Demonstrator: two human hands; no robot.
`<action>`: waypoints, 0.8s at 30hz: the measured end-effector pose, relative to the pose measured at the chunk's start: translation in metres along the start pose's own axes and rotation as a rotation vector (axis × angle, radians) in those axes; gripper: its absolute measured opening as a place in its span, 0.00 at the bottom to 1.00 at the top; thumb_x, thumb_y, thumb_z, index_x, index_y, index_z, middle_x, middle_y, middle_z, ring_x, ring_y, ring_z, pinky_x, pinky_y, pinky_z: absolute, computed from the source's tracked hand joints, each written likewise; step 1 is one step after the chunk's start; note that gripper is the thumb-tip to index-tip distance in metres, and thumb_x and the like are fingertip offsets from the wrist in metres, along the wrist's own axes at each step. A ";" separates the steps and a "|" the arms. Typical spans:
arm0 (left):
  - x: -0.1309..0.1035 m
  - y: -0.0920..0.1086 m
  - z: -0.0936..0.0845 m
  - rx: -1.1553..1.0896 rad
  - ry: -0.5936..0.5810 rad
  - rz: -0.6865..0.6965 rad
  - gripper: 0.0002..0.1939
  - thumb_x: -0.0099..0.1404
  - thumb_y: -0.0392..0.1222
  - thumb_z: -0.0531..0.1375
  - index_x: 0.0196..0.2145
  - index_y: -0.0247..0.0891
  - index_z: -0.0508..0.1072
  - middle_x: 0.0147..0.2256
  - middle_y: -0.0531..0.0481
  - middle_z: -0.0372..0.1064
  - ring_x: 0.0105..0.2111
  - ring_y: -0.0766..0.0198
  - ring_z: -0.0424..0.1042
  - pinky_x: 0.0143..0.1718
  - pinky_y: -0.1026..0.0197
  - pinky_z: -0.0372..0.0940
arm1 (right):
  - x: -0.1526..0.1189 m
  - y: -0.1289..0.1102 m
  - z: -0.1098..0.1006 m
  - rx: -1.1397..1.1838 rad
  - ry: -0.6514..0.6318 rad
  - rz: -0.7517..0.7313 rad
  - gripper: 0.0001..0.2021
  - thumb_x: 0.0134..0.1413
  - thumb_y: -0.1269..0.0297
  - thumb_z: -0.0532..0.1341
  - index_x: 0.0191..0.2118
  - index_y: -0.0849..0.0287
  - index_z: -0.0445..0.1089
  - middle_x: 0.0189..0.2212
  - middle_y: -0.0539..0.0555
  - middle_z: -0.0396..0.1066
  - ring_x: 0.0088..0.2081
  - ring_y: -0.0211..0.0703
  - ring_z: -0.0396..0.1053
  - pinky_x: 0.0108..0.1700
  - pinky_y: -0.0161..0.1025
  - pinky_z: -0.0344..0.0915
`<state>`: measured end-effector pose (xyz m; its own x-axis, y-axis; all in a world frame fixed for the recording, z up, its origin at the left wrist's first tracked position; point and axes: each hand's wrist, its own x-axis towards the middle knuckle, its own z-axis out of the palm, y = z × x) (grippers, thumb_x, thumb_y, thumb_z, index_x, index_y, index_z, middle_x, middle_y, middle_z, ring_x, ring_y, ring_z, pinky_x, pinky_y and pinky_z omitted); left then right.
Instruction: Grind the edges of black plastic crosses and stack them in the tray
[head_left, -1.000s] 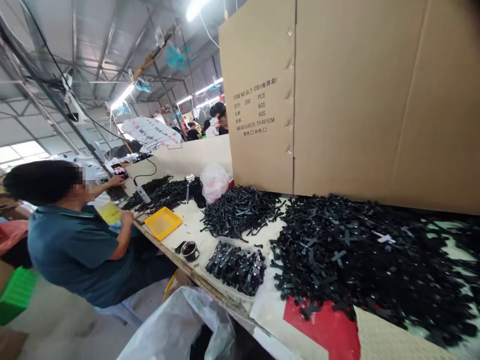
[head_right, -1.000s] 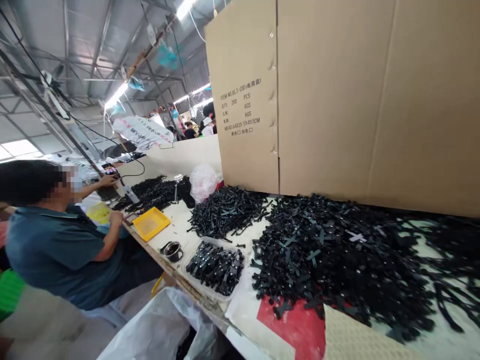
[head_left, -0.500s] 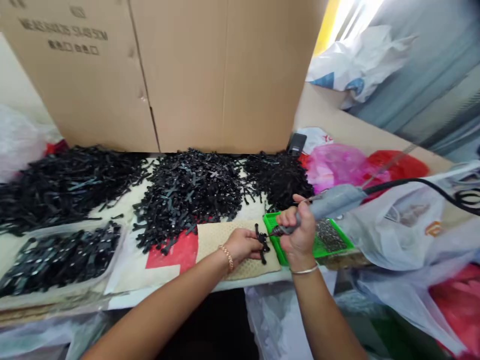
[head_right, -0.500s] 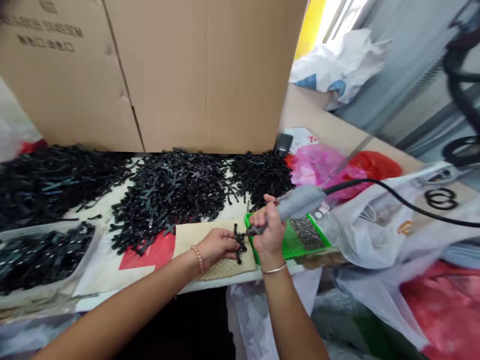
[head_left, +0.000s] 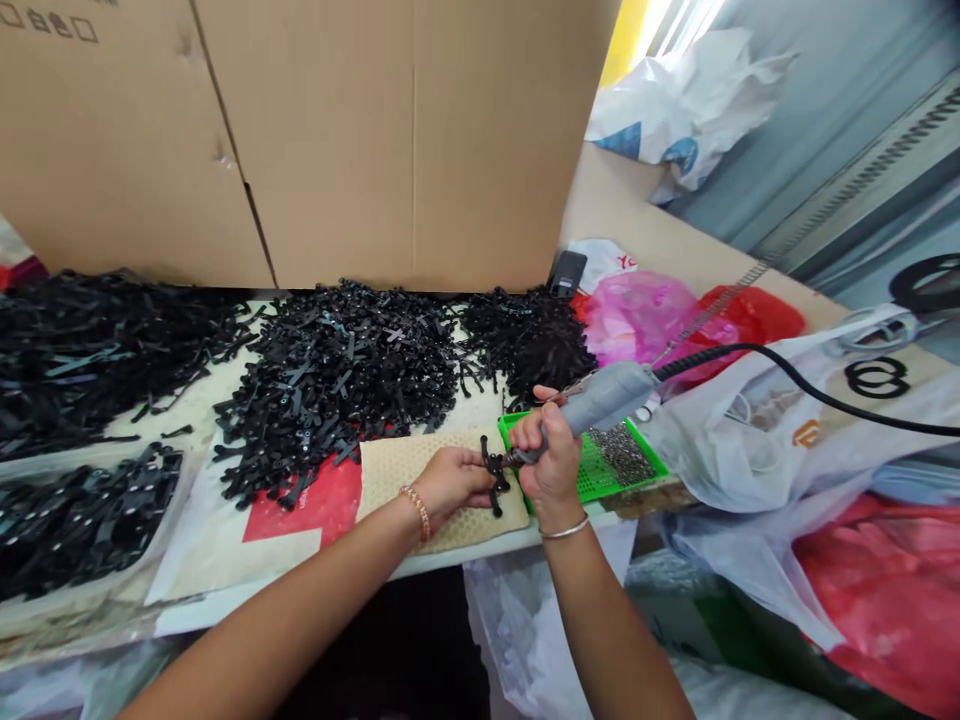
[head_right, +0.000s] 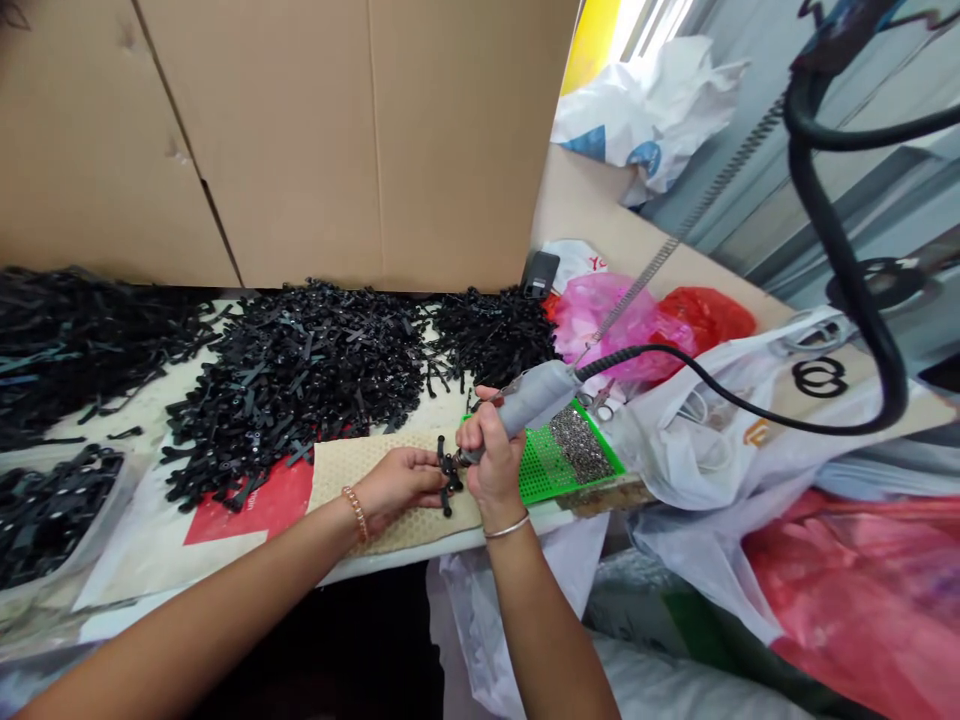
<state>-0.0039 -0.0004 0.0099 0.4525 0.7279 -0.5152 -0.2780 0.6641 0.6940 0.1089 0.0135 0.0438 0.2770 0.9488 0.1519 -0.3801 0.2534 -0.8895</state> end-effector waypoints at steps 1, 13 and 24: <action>0.000 0.000 0.000 0.000 0.002 -0.003 0.06 0.44 0.27 0.66 0.24 0.30 0.74 0.24 0.50 0.70 0.24 0.69 0.69 0.28 0.67 0.69 | 0.000 0.000 0.000 0.000 0.003 -0.002 0.16 0.47 0.53 0.66 0.38 0.56 0.66 0.13 0.40 0.51 0.16 0.32 0.49 0.21 0.30 0.53; 0.000 -0.001 -0.001 0.000 -0.010 0.006 0.08 0.44 0.30 0.66 0.27 0.30 0.75 0.27 0.48 0.71 0.26 0.67 0.71 0.29 0.65 0.70 | 0.001 0.001 0.000 -0.009 -0.027 -0.013 0.15 0.47 0.54 0.66 0.38 0.57 0.67 0.13 0.40 0.51 0.16 0.32 0.49 0.20 0.30 0.53; 0.003 -0.004 -0.004 0.017 -0.010 0.018 0.11 0.43 0.34 0.69 0.27 0.30 0.75 0.28 0.47 0.72 0.28 0.66 0.71 0.31 0.64 0.70 | -0.002 0.003 0.000 -0.027 -0.035 -0.008 0.15 0.47 0.53 0.65 0.38 0.56 0.66 0.13 0.41 0.51 0.16 0.33 0.49 0.21 0.31 0.53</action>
<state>-0.0049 -0.0008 0.0033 0.4562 0.7380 -0.4972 -0.2720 0.6476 0.7118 0.1072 0.0121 0.0407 0.2493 0.9527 0.1738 -0.3540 0.2567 -0.8993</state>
